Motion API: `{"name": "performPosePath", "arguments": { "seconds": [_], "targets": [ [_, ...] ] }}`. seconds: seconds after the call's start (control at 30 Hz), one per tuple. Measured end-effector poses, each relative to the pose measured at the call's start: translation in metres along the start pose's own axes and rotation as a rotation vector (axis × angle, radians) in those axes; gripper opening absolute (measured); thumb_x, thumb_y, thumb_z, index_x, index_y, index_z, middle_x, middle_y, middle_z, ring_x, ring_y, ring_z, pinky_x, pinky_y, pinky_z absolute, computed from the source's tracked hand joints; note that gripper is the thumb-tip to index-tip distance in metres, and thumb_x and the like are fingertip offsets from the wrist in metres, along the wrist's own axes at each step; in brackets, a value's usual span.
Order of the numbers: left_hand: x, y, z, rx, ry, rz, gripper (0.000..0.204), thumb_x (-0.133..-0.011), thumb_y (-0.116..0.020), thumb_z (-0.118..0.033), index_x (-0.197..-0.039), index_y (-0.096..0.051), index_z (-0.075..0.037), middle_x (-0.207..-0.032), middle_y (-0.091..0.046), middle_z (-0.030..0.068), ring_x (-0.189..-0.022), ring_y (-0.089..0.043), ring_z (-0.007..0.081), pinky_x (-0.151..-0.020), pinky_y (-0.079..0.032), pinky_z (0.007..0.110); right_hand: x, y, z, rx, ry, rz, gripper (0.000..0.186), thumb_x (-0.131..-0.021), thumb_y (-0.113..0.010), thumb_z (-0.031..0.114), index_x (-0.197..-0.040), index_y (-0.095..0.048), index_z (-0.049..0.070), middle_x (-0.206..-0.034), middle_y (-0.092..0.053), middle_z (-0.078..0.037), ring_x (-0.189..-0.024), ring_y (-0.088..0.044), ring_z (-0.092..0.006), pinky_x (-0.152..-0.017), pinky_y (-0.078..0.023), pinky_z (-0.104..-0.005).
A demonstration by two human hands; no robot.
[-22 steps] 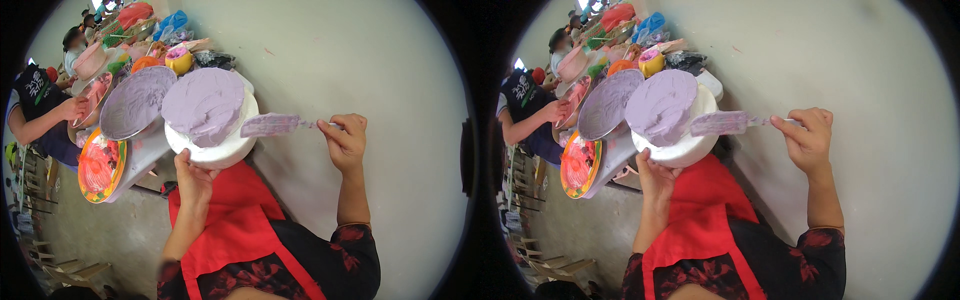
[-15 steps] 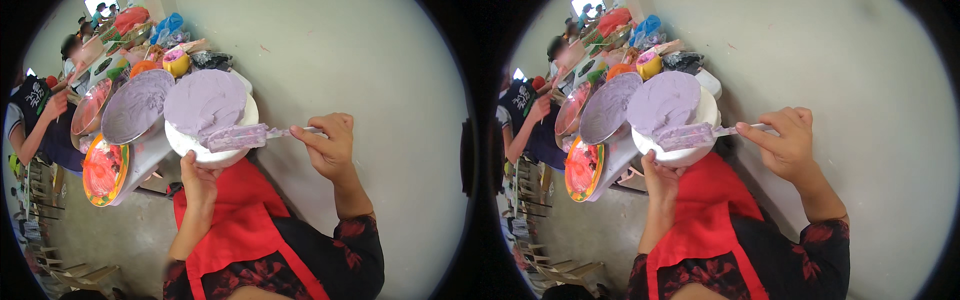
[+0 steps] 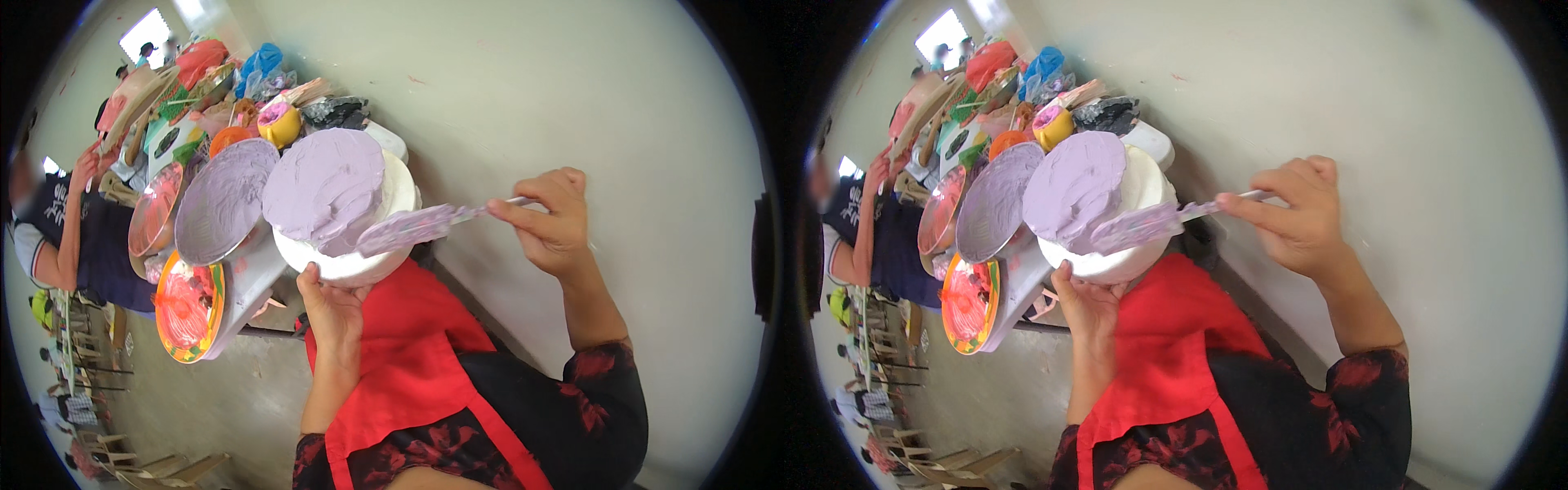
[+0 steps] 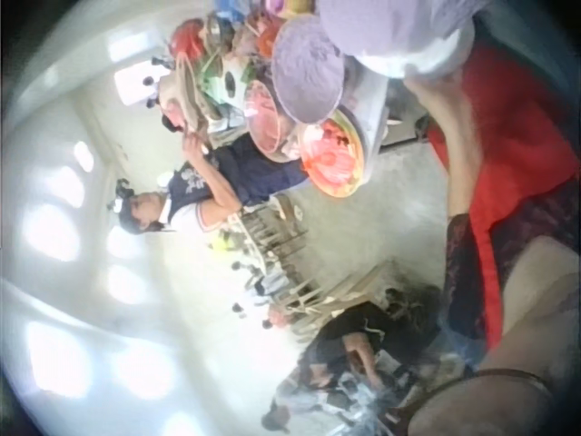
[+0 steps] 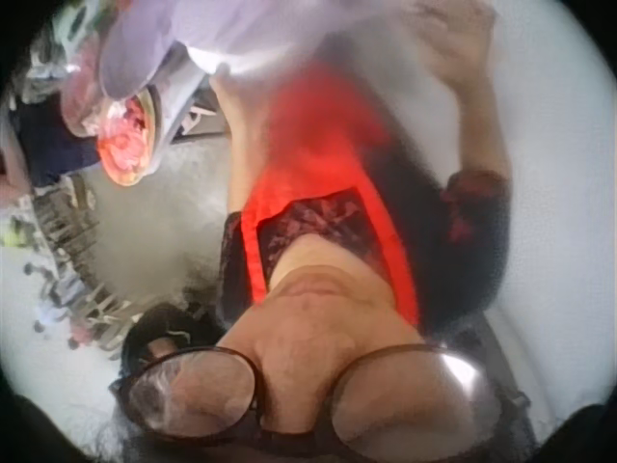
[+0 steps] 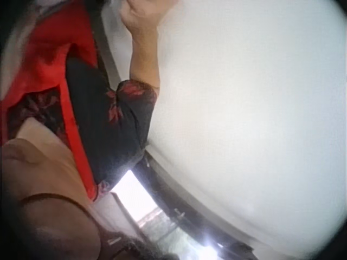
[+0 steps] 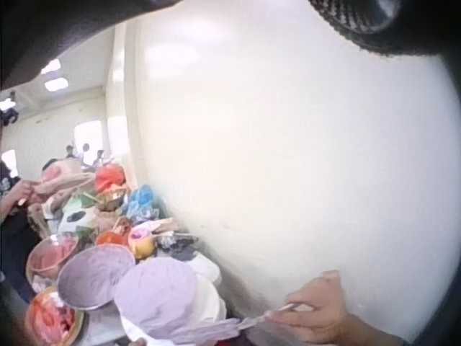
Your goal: The person spreads purple frosting onto a white cake using a spatula. They rotate the cake and smooth the frosting on the top and sides, repeatedly adding more frosting from a nearby bowl to achieve even coverage.
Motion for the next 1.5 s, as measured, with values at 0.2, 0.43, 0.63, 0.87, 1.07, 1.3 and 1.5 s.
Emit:
{"name": "performPosePath", "arguments": {
  "seconds": [0.2, 0.43, 0.63, 0.87, 1.07, 1.3, 1.5],
  "targets": [
    [0.007, -0.001, -0.007, -0.003, -0.011, -0.021, 0.068, -0.086, -0.051, -0.046, -0.137, -0.033, -0.006, -0.135, -0.045, 0.0161, -0.115, -0.054, 0.0311, -0.081, -0.055, 0.046, -0.008, -0.028, 0.006, -0.046, 0.055, -0.032, 0.03, -0.068, -0.072, 0.006, -0.091, -0.075, 0.026, -0.077, -0.057, 0.005, -0.066, -0.047, -0.0131, -0.072, -0.028, -0.0315],
    [0.007, 0.008, -0.009, -0.018, 0.04, 0.028, 0.07, -0.084, -0.05, -0.046, -0.138, -0.032, -0.006, -0.135, -0.046, 0.0165, -0.114, -0.056, 0.032, -0.079, -0.056, 0.047, -0.011, -0.042, -0.013, -0.091, 0.067, -0.046, 0.03, -0.071, -0.072, 0.006, -0.091, -0.076, 0.029, -0.077, -0.057, 0.006, -0.067, -0.048, -0.0128, -0.074, -0.028, -0.0315],
    [0.008, 0.009, -0.01, -0.016, 0.057, 0.048, 0.074, -0.083, -0.051, -0.049, -0.139, -0.032, -0.005, -0.135, -0.047, 0.0182, -0.112, -0.058, 0.0335, -0.08, -0.057, 0.049, -0.017, -0.037, -0.028, -0.093, 0.054, -0.036, 0.032, -0.07, -0.071, 0.005, -0.09, -0.076, 0.03, -0.077, -0.058, 0.006, -0.068, -0.049, -0.0129, -0.076, -0.029, -0.0317],
    [0.01, 0.013, -0.015, 0.015, 0.064, 0.047, 0.077, -0.085, -0.051, -0.051, -0.142, -0.028, -0.004, -0.136, -0.046, 0.0189, -0.113, -0.058, 0.0344, -0.08, -0.058, 0.048, -0.015, -0.022, -0.04, -0.097, 0.043, -0.002, 0.035, -0.069, -0.069, 0.001, -0.091, -0.076, 0.028, -0.079, -0.058, 0.004, -0.069, -0.051, -0.0128, -0.076, -0.029, -0.0323],
    [0.01, 0.012, -0.014, -0.003, 0.038, 0.039, 0.075, -0.086, -0.051, -0.049, -0.141, -0.029, -0.004, -0.136, -0.046, 0.0186, -0.116, -0.056, 0.0354, -0.084, -0.056, 0.05, -0.016, -0.01, -0.008, -0.12, 0.047, 0.008, 0.037, -0.067, -0.068, 0.002, -0.093, -0.075, 0.029, -0.08, -0.057, 0.005, -0.07, -0.051, -0.0137, -0.076, -0.029, -0.034],
    [0.015, 0.011, -0.011, -0.023, 0.008, -0.03, 0.075, -0.085, -0.055, -0.048, -0.14, -0.03, -0.004, -0.136, -0.045, 0.0186, -0.119, -0.053, 0.0348, -0.086, -0.055, 0.05, -0.005, -0.032, 0.029, -0.05, 0.064, -0.047, 0.039, -0.065, -0.069, 0.001, -0.095, -0.075, 0.026, -0.08, -0.056, 0.004, -0.067, -0.047, -0.0136, -0.074, -0.027, -0.0332],
    [0.017, 0.01, -0.012, -0.045, -0.01, -0.018, 0.071, -0.085, -0.055, -0.047, -0.138, -0.032, -0.005, -0.136, -0.045, 0.0177, -0.116, -0.055, 0.0344, -0.086, -0.055, 0.05, 0.002, -0.029, 0.011, 0.003, 0.008, -0.031, 0.038, -0.067, -0.069, 0.001, -0.095, -0.075, 0.026, -0.081, -0.057, 0.004, -0.067, -0.047, -0.0137, -0.074, -0.027, -0.033]
  ]
}}
Point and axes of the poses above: each hand's wrist, its own x-axis away from the middle knuckle, its own y-axis out of the back of the hand, z = x × y, the point moved 7 cm from there along -x, towards the middle knuckle
